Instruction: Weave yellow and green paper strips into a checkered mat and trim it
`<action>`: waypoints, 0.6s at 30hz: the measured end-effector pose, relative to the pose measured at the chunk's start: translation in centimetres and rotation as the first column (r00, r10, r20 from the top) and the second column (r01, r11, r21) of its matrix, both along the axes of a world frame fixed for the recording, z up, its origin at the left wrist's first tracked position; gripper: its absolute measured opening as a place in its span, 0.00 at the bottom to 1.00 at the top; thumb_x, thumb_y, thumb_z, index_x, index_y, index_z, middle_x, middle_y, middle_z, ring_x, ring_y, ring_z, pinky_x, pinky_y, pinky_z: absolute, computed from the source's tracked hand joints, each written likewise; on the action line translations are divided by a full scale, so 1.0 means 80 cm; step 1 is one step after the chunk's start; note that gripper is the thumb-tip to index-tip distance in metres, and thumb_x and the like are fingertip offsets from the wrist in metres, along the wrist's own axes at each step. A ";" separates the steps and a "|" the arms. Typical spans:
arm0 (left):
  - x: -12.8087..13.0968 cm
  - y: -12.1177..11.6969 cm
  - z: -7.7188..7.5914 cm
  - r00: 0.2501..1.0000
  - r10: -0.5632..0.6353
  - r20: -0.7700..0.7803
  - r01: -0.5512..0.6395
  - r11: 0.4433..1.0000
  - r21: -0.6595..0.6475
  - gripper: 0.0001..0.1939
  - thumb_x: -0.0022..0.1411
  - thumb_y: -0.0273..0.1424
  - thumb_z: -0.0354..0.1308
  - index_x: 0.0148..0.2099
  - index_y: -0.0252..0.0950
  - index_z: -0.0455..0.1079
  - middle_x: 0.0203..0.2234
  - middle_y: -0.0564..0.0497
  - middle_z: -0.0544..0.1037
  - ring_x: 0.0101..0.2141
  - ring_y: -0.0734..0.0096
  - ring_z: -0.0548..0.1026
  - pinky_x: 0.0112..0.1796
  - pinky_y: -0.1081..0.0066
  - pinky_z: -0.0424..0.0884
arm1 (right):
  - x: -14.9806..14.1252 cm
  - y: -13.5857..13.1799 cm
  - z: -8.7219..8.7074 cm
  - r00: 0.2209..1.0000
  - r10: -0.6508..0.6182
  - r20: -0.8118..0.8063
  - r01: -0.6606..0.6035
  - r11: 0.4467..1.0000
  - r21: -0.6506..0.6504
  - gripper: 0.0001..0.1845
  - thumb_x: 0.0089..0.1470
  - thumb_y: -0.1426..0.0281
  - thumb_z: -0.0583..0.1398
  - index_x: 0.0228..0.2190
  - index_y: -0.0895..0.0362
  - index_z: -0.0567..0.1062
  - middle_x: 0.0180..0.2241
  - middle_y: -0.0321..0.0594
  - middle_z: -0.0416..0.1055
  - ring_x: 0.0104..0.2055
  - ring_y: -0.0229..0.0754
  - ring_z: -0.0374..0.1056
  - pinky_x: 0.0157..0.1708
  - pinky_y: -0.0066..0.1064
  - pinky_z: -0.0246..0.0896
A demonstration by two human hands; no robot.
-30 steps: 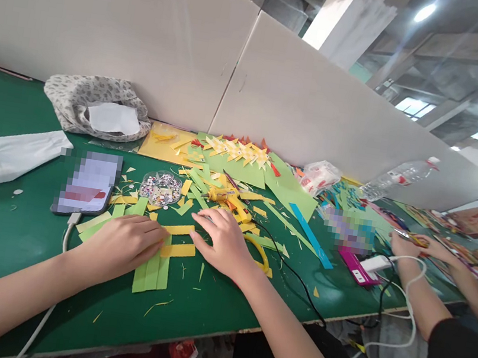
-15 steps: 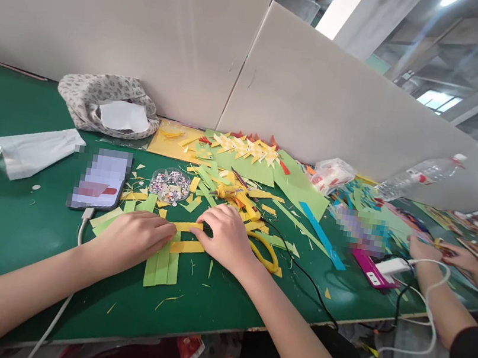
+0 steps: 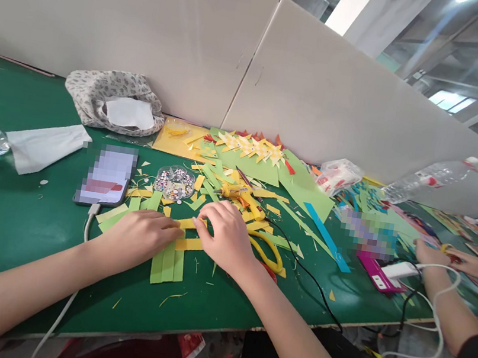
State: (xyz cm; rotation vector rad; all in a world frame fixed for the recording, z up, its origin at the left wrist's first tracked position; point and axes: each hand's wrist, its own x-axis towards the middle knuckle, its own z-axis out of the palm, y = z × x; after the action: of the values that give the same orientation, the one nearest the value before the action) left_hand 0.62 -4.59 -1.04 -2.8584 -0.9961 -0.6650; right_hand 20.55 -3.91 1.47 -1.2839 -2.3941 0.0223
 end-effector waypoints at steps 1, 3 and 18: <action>0.000 0.000 0.000 1.000 -0.009 -0.008 0.009 1.000 0.001 0.13 0.64 0.27 0.45 0.41 0.40 0.71 0.29 0.50 0.77 0.30 0.71 0.75 0.33 0.72 0.71 | -0.001 -0.001 0.002 0.998 -0.025 -0.058 0.020 0.997 -0.077 0.11 0.58 0.66 0.51 0.29 0.57 0.71 0.32 0.41 0.72 0.37 0.42 0.66 0.38 0.34 0.59; -0.001 0.000 -0.001 0.999 -0.027 -0.034 0.027 1.000 0.004 0.14 0.64 0.26 0.45 0.43 0.39 0.71 0.31 0.49 0.77 0.31 0.70 0.75 0.33 0.71 0.71 | -0.003 -0.001 0.007 0.985 -0.045 -0.164 0.004 0.970 -0.244 0.14 0.60 0.63 0.48 0.34 0.55 0.70 0.32 0.39 0.73 0.37 0.40 0.68 0.36 0.32 0.60; 0.003 0.000 -0.002 0.993 -0.006 -0.118 0.014 0.998 0.063 0.14 0.64 0.26 0.44 0.42 0.32 0.70 0.30 0.46 0.77 0.29 0.65 0.75 0.29 0.67 0.73 | 0.006 -0.010 -0.007 0.968 0.205 0.146 -0.191 0.976 -0.105 0.18 0.52 0.80 0.49 0.45 0.59 0.65 0.39 0.42 0.73 0.42 0.40 0.68 0.57 0.44 0.46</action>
State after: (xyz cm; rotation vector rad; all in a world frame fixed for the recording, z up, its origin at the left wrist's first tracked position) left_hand 0.83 -4.59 -1.18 -2.8117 -0.9271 -0.5127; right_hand 21.01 -4.69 0.89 -1.1161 -2.6765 0.0923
